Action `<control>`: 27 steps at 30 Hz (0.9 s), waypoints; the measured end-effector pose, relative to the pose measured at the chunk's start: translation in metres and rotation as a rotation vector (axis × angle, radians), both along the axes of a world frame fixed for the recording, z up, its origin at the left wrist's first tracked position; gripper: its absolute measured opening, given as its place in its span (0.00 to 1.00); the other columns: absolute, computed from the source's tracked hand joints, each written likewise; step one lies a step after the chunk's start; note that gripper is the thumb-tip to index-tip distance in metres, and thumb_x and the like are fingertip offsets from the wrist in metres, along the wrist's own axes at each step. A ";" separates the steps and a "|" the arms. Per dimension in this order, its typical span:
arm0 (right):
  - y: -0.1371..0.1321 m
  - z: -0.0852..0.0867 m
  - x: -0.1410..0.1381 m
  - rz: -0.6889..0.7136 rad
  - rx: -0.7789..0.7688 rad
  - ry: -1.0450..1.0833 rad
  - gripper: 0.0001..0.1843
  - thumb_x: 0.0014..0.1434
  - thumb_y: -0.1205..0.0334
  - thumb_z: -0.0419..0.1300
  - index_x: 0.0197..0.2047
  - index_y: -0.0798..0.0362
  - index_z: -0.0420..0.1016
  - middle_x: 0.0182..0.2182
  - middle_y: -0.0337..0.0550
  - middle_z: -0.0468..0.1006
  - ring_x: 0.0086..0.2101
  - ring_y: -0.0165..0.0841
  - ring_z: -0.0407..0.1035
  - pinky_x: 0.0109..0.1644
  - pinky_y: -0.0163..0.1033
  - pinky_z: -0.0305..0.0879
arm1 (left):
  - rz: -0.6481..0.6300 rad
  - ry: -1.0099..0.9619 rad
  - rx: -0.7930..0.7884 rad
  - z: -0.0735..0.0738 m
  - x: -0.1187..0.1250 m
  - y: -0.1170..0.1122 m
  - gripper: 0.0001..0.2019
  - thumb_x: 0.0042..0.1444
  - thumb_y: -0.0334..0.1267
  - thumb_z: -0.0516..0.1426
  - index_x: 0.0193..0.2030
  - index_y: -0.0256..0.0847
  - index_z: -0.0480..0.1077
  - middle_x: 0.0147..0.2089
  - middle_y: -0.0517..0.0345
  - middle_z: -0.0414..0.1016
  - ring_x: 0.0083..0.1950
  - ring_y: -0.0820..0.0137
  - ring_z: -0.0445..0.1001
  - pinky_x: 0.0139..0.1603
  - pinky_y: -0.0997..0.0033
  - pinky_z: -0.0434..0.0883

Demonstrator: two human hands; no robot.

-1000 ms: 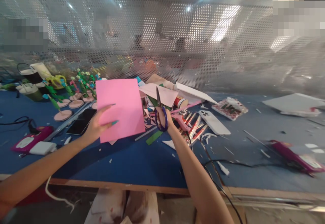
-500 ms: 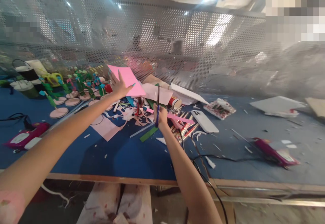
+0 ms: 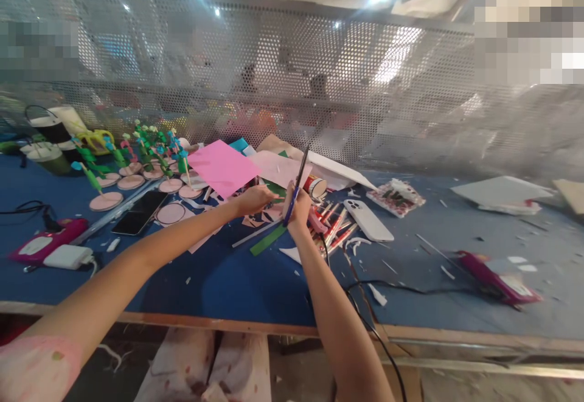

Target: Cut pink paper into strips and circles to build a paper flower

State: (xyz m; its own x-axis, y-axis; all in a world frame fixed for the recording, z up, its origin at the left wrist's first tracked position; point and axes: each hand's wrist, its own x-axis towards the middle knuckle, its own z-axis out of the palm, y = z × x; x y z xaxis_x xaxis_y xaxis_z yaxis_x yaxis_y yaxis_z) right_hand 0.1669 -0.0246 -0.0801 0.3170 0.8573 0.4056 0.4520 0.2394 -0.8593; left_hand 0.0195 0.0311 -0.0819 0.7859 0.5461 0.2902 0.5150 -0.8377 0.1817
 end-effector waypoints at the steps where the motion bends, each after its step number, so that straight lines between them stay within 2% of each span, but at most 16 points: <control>1: -0.004 0.003 -0.003 -0.098 0.045 -0.056 0.21 0.57 0.44 0.44 0.21 0.48 0.58 0.16 0.38 0.62 0.22 0.34 0.62 0.29 0.38 0.58 | 0.046 -0.096 -0.082 0.004 -0.002 0.004 0.15 0.53 0.24 0.51 0.45 0.30 0.72 0.39 0.42 0.78 0.45 0.61 0.76 0.51 0.61 0.69; 3: -0.011 0.009 -0.009 -0.227 0.129 -0.162 0.18 0.57 0.47 0.45 0.23 0.49 0.61 0.18 0.40 0.67 0.24 0.35 0.64 0.31 0.39 0.58 | 0.149 -0.287 -0.222 0.012 -0.011 0.014 0.11 0.54 0.26 0.51 0.39 0.30 0.74 0.35 0.45 0.79 0.37 0.65 0.77 0.43 0.67 0.72; 5: -0.016 0.013 -0.016 -0.255 0.137 -0.245 0.18 0.59 0.51 0.44 0.27 0.51 0.64 0.20 0.43 0.70 0.25 0.37 0.66 0.32 0.39 0.58 | 0.182 -0.408 -0.295 0.020 -0.027 0.022 0.12 0.60 0.29 0.48 0.40 0.30 0.72 0.35 0.47 0.79 0.31 0.70 0.76 0.36 0.71 0.73; 7: -0.018 0.014 -0.022 -0.255 0.044 -0.350 0.18 0.61 0.53 0.44 0.29 0.54 0.68 0.23 0.48 0.73 0.27 0.38 0.69 0.33 0.39 0.59 | 0.181 -0.807 -0.600 0.025 -0.048 0.026 0.08 0.57 0.31 0.54 0.41 0.29 0.71 0.36 0.46 0.79 0.29 0.71 0.76 0.35 0.70 0.74; 8: -0.018 0.014 -0.025 -0.254 -0.034 -0.411 0.18 0.61 0.54 0.46 0.30 0.56 0.70 0.24 0.51 0.75 0.29 0.40 0.70 0.33 0.39 0.59 | 0.167 -0.958 -0.699 0.026 -0.060 0.025 0.09 0.55 0.31 0.58 0.42 0.30 0.71 0.37 0.47 0.80 0.29 0.72 0.77 0.37 0.69 0.75; 10: -0.016 0.011 -0.030 -0.250 -0.197 -0.529 0.18 0.61 0.55 0.49 0.33 0.59 0.73 0.29 0.58 0.78 0.33 0.42 0.72 0.34 0.39 0.59 | 0.129 -1.104 -0.823 0.024 -0.082 0.019 0.13 0.50 0.31 0.62 0.44 0.32 0.70 0.41 0.47 0.79 0.31 0.72 0.78 0.40 0.66 0.76; 12: -0.012 0.008 -0.034 -0.222 -0.302 -0.613 0.18 0.59 0.55 0.53 0.35 0.62 0.76 0.34 0.63 0.79 0.37 0.45 0.74 0.35 0.38 0.60 | 0.130 -1.168 -0.876 0.017 -0.099 0.008 0.18 0.49 0.31 0.63 0.48 0.34 0.69 0.41 0.49 0.80 0.30 0.72 0.78 0.40 0.66 0.76; 15: -0.001 0.004 -0.039 -0.138 -0.344 -0.703 0.18 0.56 0.56 0.57 0.36 0.65 0.78 0.36 0.65 0.79 0.39 0.47 0.74 0.35 0.38 0.61 | 0.155 -1.202 -0.937 0.005 -0.117 -0.012 0.24 0.48 0.31 0.63 0.54 0.38 0.66 0.43 0.51 0.80 0.30 0.73 0.78 0.38 0.69 0.76; 19: 0.024 0.007 -0.048 -0.049 -0.435 -0.769 0.17 0.52 0.60 0.60 0.36 0.67 0.79 0.36 0.64 0.80 0.40 0.47 0.75 0.34 0.37 0.62 | 0.149 -1.156 -0.997 -0.006 -0.130 -0.033 0.26 0.46 0.33 0.64 0.54 0.39 0.66 0.49 0.48 0.77 0.31 0.71 0.79 0.38 0.68 0.76; 23: 0.055 0.018 -0.056 0.005 -0.446 -0.750 0.15 0.47 0.63 0.65 0.35 0.69 0.79 0.34 0.65 0.80 0.37 0.46 0.75 0.33 0.36 0.62 | 0.212 -1.130 -1.049 -0.013 -0.136 -0.044 0.29 0.43 0.38 0.67 0.53 0.39 0.66 0.46 0.50 0.77 0.30 0.70 0.79 0.34 0.72 0.75; 25: 0.065 0.027 -0.060 0.026 -0.420 -0.721 0.16 0.44 0.64 0.67 0.34 0.69 0.79 0.34 0.65 0.80 0.38 0.46 0.75 0.33 0.35 0.62 | 0.202 -1.125 -1.081 -0.017 -0.137 -0.047 0.30 0.42 0.40 0.67 0.54 0.40 0.66 0.45 0.51 0.78 0.31 0.70 0.79 0.36 0.71 0.75; 27: 0.071 0.039 -0.063 0.036 -0.362 -0.680 0.16 0.46 0.61 0.67 0.34 0.69 0.78 0.35 0.65 0.79 0.39 0.45 0.74 0.36 0.35 0.62 | 0.170 -1.117 -1.109 -0.021 -0.136 -0.049 0.32 0.41 0.41 0.68 0.55 0.41 0.66 0.46 0.50 0.78 0.32 0.70 0.79 0.38 0.68 0.75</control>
State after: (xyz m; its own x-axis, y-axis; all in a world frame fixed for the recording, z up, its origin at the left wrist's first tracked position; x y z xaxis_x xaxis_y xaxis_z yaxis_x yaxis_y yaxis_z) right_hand 0.1037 0.0459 -0.0410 0.0676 0.9788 0.1935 0.9061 0.0209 -0.4226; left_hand -0.1170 -0.0180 -0.1031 0.3685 0.9270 0.0699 -0.2223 0.0148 0.9749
